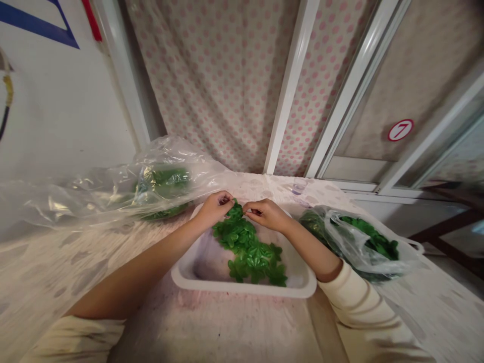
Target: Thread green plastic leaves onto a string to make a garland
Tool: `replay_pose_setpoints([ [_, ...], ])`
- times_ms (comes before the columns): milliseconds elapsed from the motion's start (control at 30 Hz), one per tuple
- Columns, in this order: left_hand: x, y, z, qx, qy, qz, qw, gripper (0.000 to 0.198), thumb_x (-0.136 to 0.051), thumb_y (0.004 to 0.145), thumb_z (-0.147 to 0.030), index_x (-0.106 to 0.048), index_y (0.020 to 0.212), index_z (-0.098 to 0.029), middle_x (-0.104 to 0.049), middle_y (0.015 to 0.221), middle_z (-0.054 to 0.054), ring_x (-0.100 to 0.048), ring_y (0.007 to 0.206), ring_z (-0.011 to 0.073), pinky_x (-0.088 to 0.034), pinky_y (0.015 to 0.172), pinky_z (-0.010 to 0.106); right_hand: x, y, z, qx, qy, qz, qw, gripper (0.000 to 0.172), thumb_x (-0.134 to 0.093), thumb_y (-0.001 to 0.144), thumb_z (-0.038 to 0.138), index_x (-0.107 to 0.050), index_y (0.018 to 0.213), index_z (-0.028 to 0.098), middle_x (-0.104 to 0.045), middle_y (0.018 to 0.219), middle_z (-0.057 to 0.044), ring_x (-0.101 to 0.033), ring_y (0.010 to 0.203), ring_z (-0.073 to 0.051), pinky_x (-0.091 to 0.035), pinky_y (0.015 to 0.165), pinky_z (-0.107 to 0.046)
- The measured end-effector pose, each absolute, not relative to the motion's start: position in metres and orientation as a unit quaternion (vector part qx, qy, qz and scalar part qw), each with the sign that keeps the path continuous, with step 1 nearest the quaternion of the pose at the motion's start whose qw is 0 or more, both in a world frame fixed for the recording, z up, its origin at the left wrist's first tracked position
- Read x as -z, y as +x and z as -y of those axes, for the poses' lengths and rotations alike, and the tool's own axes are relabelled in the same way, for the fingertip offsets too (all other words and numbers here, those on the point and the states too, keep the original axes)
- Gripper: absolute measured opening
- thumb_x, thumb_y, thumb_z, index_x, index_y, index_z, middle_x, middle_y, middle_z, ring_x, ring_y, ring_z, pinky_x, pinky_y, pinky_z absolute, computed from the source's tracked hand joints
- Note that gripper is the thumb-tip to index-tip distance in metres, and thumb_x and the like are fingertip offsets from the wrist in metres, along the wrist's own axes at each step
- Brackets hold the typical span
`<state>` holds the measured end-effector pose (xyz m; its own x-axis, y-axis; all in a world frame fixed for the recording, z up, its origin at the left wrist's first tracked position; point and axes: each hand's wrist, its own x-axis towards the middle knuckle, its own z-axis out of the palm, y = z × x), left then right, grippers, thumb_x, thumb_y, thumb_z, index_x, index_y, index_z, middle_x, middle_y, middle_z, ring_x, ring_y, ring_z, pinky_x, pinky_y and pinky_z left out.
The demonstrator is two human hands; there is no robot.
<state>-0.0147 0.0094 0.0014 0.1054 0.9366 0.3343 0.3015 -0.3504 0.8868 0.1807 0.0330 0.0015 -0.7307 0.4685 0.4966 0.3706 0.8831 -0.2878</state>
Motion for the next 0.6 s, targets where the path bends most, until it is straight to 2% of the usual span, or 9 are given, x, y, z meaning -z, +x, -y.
replay_pose_setpoints([
  [133,0.0022,-0.0164,-0.0141,-0.511,0.634,-0.465,0.348,0.021,-0.06,0.068,-0.035,-0.054,0.07,-0.015,-0.05,0.062,-0.002,-0.05,0.053,0.0091,-0.048,0.043,0.019,-0.0014,0.1807,-0.0336,-0.076,-0.223,0.931,0.28,0.012,-0.053,0.081,0.018,-0.064,0.085,0.017,-0.052,0.054,0.004,-0.041,0.045,-0.006,-0.032,0.052,-0.016],
  [333,0.0029,-0.0185,-0.015,-0.532,0.625,-0.472,0.32,0.024,-0.06,0.069,-0.037,-0.055,0.075,-0.015,-0.053,0.067,0.0,-0.052,0.055,0.0093,-0.05,0.043,0.02,-0.0015,0.1806,-0.0326,-0.087,-0.217,0.936,0.264,0.011,-0.053,0.08,0.018,-0.064,0.083,0.017,-0.053,0.056,0.004,-0.042,0.046,-0.006,-0.032,0.054,-0.017],
  [600,-0.0005,-0.0202,-0.0151,-0.604,0.592,-0.465,0.26,0.023,-0.055,0.075,-0.038,-0.051,0.076,-0.016,-0.049,0.065,-0.002,-0.049,0.049,0.0074,-0.046,0.041,0.018,-0.001,0.1793,-0.033,-0.11,-0.221,0.944,0.219,0.013,-0.053,0.076,0.013,-0.065,0.079,0.017,-0.056,0.059,0.002,-0.045,0.049,-0.006,-0.032,0.053,-0.017],
])
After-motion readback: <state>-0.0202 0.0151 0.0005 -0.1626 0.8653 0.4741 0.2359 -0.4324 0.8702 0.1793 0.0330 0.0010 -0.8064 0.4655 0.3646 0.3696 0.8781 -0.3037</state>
